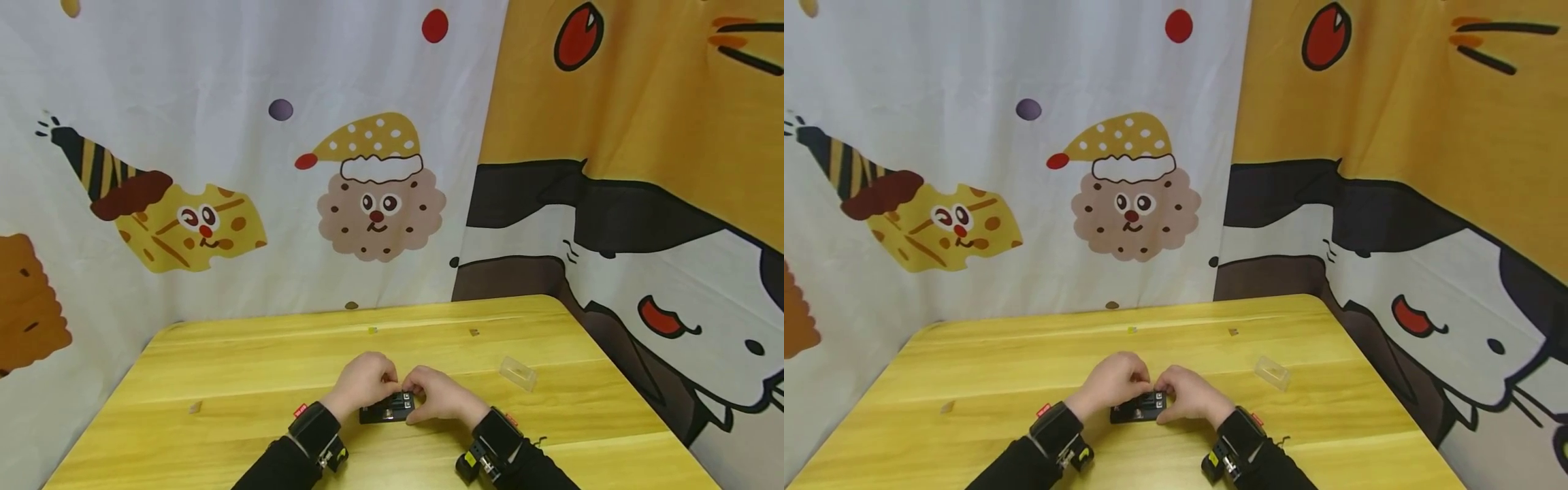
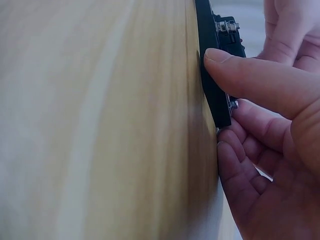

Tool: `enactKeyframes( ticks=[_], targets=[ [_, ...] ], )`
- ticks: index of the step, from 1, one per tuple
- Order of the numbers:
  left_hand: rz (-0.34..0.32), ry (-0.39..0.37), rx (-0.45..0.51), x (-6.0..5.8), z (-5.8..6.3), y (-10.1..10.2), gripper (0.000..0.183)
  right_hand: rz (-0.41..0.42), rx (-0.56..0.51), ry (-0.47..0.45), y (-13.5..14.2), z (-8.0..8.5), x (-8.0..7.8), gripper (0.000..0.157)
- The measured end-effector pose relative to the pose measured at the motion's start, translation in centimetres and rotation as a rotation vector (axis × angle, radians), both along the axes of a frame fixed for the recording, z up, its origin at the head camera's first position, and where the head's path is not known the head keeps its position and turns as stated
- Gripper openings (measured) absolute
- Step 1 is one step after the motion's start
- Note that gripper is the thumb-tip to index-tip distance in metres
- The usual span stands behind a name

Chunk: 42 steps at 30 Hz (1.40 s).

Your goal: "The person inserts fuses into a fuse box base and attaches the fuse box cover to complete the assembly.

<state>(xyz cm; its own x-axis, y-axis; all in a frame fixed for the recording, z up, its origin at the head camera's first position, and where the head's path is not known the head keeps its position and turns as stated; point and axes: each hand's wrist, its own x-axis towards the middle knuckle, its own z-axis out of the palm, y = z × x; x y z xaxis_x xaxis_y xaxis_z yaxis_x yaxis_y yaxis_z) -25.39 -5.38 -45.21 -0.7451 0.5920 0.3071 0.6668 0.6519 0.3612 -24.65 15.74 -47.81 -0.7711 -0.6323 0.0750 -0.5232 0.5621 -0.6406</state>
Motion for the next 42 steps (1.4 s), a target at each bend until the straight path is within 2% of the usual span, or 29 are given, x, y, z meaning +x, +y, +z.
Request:
enactKeyframes(
  ticks=[5,9,12,19,24,28,33,36,42],
  targets=[
    [0.062,0.039,0.024,-1.6,0.2,-1.0,0.012,-0.007,0.013,0.010,-0.1,0.0,-0.1,0.043],
    [0.130,0.104,-0.026,-3.0,0.0,-1.8,0.016,-0.014,0.019,0.015,0.0,0.0,-0.2,0.043],
    [0.156,0.130,-0.053,-4.0,-0.1,-2.2,0.019,-0.019,0.015,0.012,0.1,0.0,-0.2,0.042],
    [0.214,0.135,-0.052,-5.6,-0.3,-2.3,0.028,-0.016,0.009,0.014,0.2,-0.1,-0.1,0.043],
    [0.255,0.117,-0.068,-6.5,-0.2,-2.0,0.023,-0.023,0.010,0.018,0.3,-0.1,-0.1,0.044],
    [0.265,0.177,-0.138,-7.5,-0.2,-1.9,0.012,-0.031,0.013,0.015,0.4,0.0,-0.1,0.043],
    [0.253,0.257,-0.219,-8.5,-0.3,-1.8,0.011,-0.024,0.005,0.008,0.3,0.1,-0.1,0.043],
    [0.254,0.270,-0.266,-8.9,-0.4,-1.8,0.009,-0.018,0.006,0.001,0.3,0.1,-0.1,0.043],
    [0.257,0.293,-0.364,-9.1,-0.8,-1.8,0.018,-0.014,-0.006,-0.001,-0.1,0.1,0.0,0.042]
  ],
)
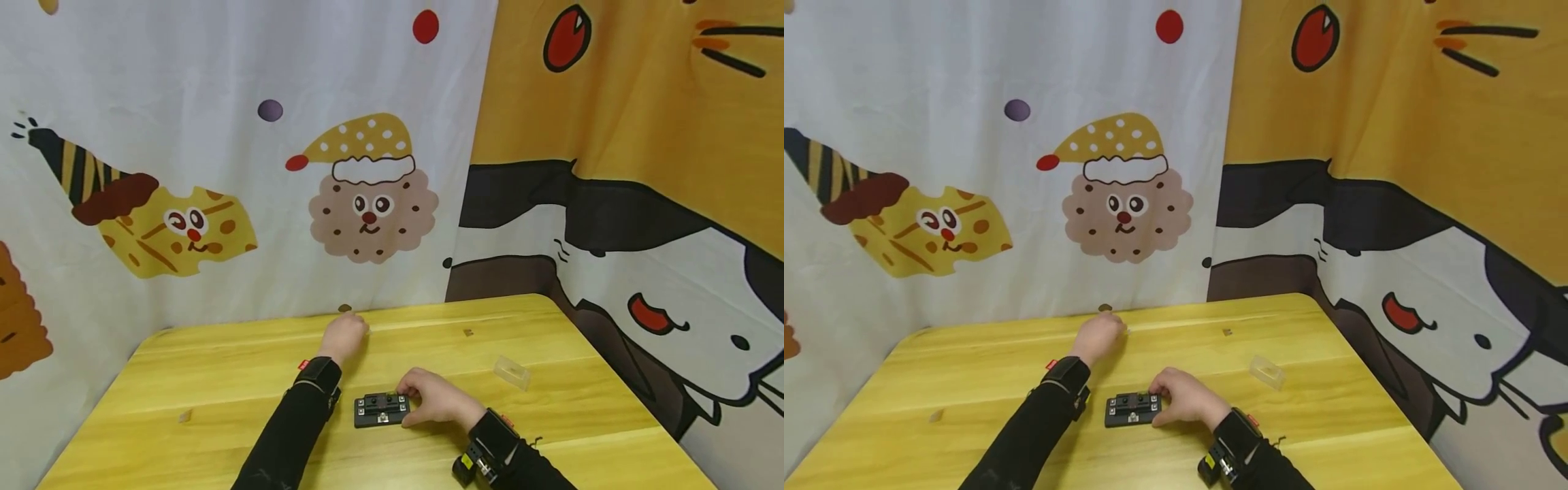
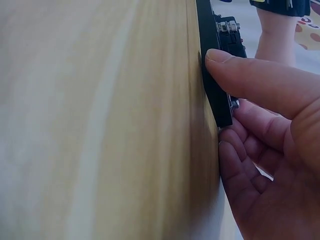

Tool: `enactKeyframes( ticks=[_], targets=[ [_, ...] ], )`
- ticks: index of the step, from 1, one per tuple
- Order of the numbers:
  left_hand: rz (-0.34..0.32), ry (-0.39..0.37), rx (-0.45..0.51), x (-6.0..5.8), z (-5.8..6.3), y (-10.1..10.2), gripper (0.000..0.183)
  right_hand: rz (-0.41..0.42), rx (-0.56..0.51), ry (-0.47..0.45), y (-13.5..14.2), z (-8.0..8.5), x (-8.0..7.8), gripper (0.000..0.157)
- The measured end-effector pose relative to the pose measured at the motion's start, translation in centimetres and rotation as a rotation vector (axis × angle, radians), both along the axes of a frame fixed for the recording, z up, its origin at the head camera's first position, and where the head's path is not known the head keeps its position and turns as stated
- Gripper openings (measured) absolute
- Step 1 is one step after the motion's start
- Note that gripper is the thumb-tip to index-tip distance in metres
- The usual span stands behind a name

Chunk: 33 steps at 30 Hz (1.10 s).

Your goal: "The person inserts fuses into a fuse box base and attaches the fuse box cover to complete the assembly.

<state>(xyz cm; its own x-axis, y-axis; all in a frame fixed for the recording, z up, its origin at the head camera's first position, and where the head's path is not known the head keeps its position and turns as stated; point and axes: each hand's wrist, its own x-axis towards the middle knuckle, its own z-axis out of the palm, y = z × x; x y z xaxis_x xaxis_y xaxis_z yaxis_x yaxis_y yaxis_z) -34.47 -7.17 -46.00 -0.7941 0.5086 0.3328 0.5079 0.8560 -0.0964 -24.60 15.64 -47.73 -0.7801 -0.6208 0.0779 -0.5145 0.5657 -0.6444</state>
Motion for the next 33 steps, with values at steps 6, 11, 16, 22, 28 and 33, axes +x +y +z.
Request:
enactKeyframes(
  ticks=[6,11,16,22,28,33],
  targets=[
    [0.022,-0.005,-0.104,0.0,-0.5,0.3,0.020,0.027,0.003,0.071,0.2,-0.4,0.1,0.042],
    [0.063,-0.018,-0.148,0.0,-1.1,0.3,0.019,0.012,0.010,0.030,0.2,-0.4,-0.1,0.042],
    [0.065,0.031,-0.116,0.3,-1.1,0.1,0.020,-0.002,0.013,0.010,0.0,-0.5,-0.2,0.042],
    [0.053,0.058,-0.120,0.3,-1.2,-0.1,0.020,-0.008,0.002,-0.006,-0.1,-0.4,-0.1,0.043],
    [0.043,0.042,-0.148,0.1,-1.3,0.0,0.022,-0.007,0.004,-0.003,0.0,-0.4,-0.1,0.043],
    [0.032,0.011,-0.184,0.1,-1.1,0.3,0.025,-0.008,0.008,0.000,0.0,-0.4,-0.1,0.043]
  ],
)
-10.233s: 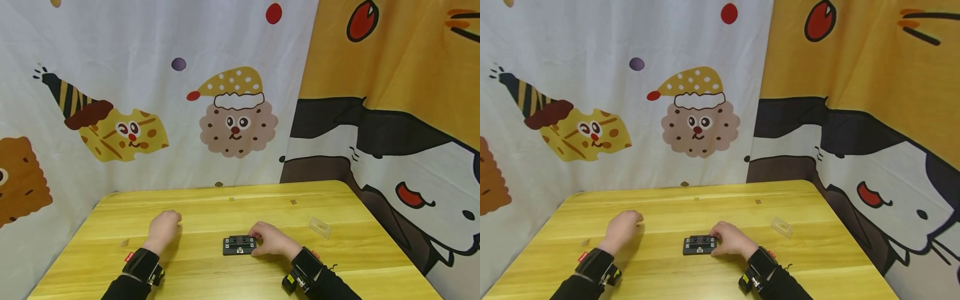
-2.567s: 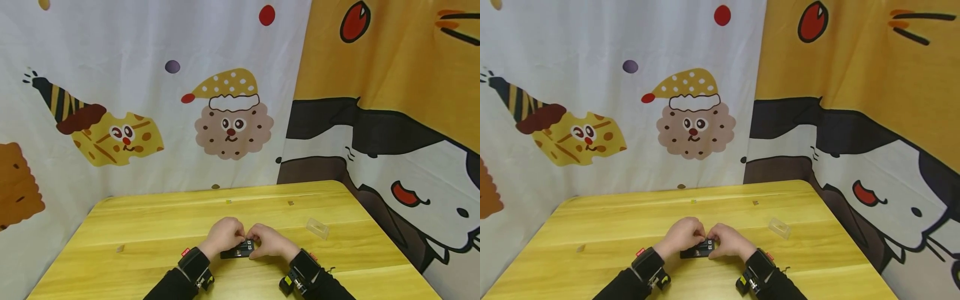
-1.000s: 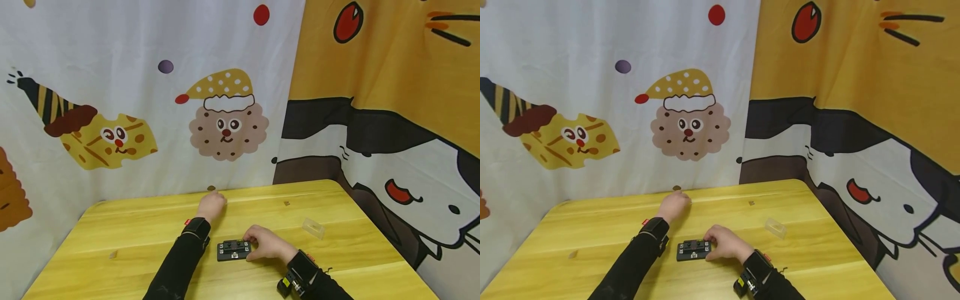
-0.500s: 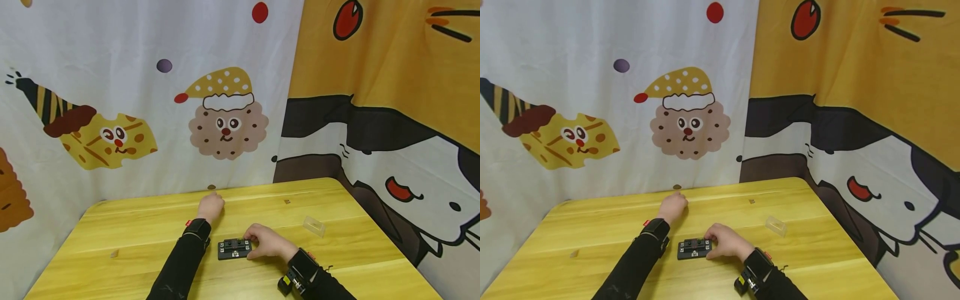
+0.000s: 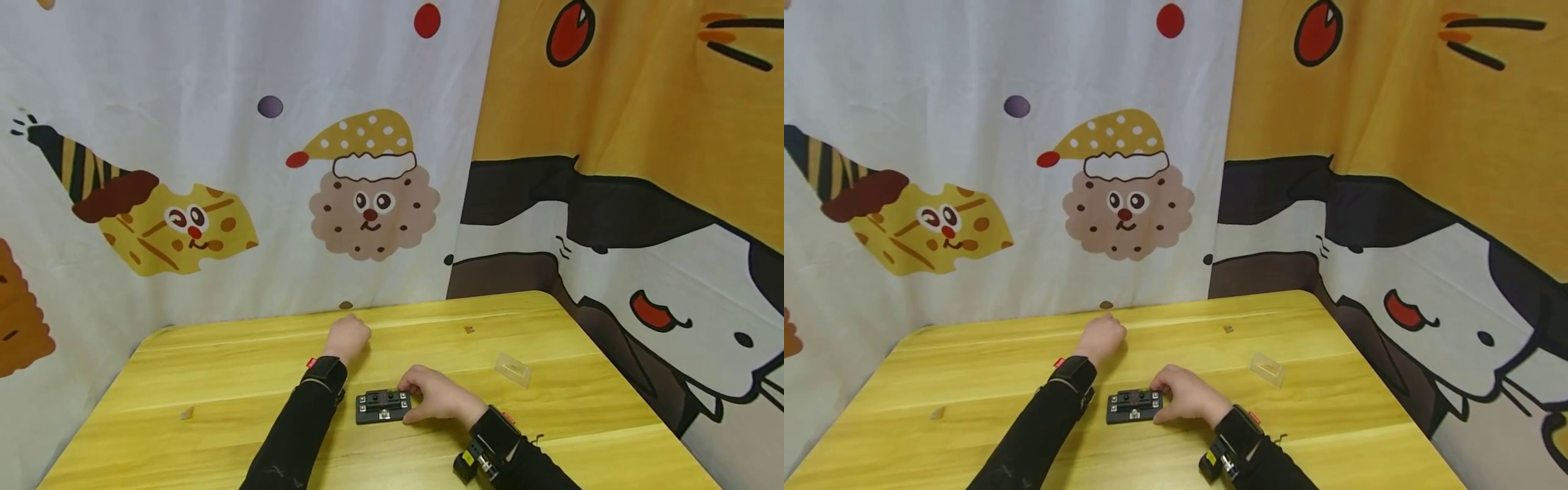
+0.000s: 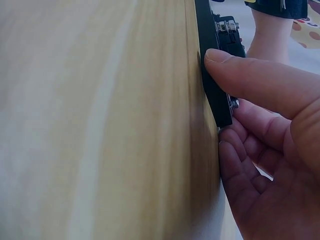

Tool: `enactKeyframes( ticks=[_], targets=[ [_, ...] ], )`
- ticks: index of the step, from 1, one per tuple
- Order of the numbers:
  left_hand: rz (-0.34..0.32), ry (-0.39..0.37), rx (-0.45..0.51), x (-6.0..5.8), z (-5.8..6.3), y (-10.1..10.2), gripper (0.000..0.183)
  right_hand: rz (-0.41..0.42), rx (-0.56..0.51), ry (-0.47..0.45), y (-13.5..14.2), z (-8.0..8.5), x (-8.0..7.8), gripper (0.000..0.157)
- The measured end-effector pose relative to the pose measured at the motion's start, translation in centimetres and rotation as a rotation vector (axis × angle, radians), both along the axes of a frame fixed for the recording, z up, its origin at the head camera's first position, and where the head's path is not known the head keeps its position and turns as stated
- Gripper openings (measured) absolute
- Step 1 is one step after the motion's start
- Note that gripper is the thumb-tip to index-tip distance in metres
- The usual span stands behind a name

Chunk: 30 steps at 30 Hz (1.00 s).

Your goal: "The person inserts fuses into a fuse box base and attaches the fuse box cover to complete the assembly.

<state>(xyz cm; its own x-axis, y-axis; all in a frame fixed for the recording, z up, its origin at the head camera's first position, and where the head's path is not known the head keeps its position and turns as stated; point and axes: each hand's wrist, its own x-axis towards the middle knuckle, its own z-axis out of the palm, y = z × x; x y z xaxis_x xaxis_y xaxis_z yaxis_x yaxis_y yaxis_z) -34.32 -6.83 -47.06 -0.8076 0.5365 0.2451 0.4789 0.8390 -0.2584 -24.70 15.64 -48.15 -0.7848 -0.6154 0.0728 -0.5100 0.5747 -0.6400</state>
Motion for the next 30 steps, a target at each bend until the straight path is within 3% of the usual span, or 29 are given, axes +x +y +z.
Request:
enactKeyframes(
  ticks=[13,22,30],
  targets=[
    [0.046,-0.044,-0.013,0.1,0.4,0.5,0.027,-0.005,-0.008,-0.023,-0.1,0.1,0.0,0.042],
    [0.078,-0.056,0.072,0.3,0.6,0.0,0.023,-0.001,-0.004,-0.024,-0.1,0.1,-0.1,0.042],
    [0.061,-0.131,0.147,0.7,1.6,-0.6,0.028,-0.006,0.001,-0.033,0.0,0.1,0.0,0.043]
  ],
)
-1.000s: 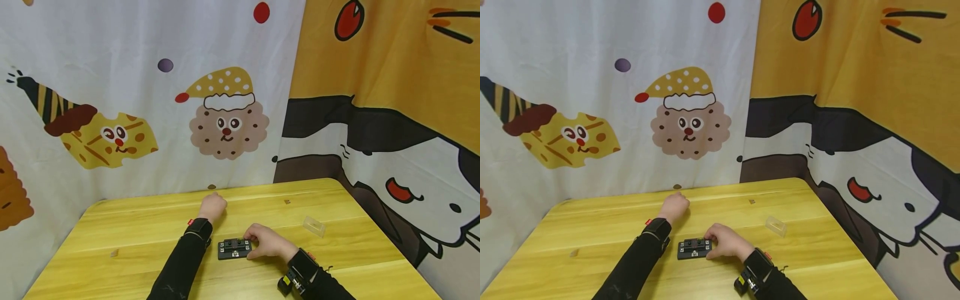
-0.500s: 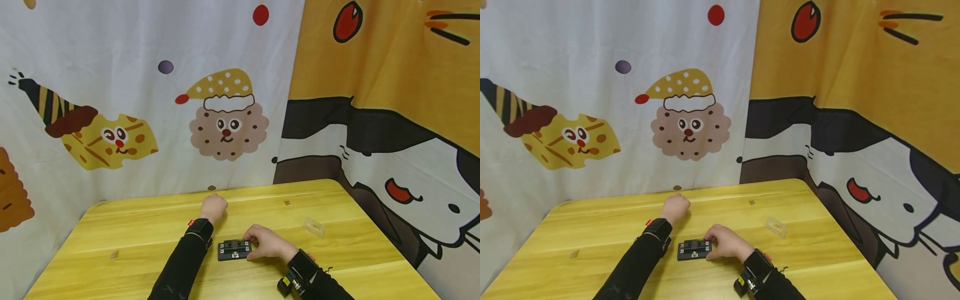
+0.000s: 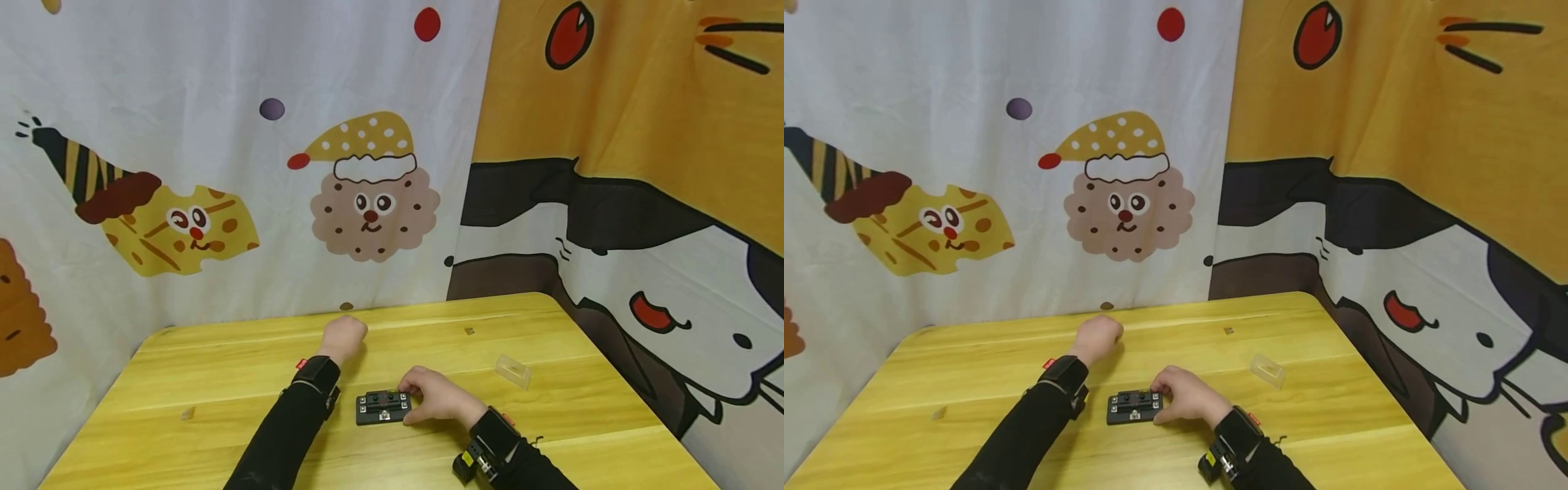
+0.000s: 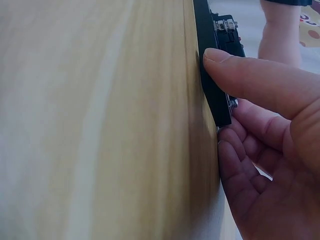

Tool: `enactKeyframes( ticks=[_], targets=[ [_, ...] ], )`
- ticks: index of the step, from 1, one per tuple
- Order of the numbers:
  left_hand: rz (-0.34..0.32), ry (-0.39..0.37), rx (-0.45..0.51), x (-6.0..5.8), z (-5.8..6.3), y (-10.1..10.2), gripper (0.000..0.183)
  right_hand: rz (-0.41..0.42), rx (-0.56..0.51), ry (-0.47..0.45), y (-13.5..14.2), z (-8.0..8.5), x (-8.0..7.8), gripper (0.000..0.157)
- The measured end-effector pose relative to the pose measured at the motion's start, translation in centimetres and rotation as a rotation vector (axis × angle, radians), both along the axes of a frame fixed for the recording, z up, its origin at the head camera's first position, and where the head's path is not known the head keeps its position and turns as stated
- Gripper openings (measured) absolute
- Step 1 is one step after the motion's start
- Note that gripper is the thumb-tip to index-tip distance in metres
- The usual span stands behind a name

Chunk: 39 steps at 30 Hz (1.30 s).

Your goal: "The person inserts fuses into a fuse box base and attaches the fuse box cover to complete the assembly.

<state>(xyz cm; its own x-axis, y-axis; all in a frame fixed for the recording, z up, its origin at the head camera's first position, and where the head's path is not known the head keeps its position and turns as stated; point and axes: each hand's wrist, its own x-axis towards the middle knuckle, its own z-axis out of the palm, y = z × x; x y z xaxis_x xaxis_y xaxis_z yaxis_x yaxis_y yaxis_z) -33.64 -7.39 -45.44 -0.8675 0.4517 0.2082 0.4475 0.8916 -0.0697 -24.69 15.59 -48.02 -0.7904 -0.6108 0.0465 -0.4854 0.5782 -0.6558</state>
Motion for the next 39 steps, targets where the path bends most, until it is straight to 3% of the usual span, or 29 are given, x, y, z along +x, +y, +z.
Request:
enactKeyframes(
  ticks=[8,17,27,39],
  targets=[
    [-0.098,-0.015,0.137,0.5,1.1,-0.4,0.035,0.007,-0.004,0.028,0.0,-0.1,0.0,0.043],
    [-0.212,-0.012,0.179,1.7,2.5,-1.0,0.034,0.005,0.000,0.021,0.0,0.0,0.1,0.043],
    [-0.352,0.052,0.227,3.5,2.9,-1.9,0.019,-0.001,0.010,0.021,0.0,0.0,0.1,0.043],
    [-0.390,-0.019,0.237,5.5,2.9,-2.0,0.017,-0.006,0.009,0.018,0.0,-0.2,0.0,0.043]
  ],
)
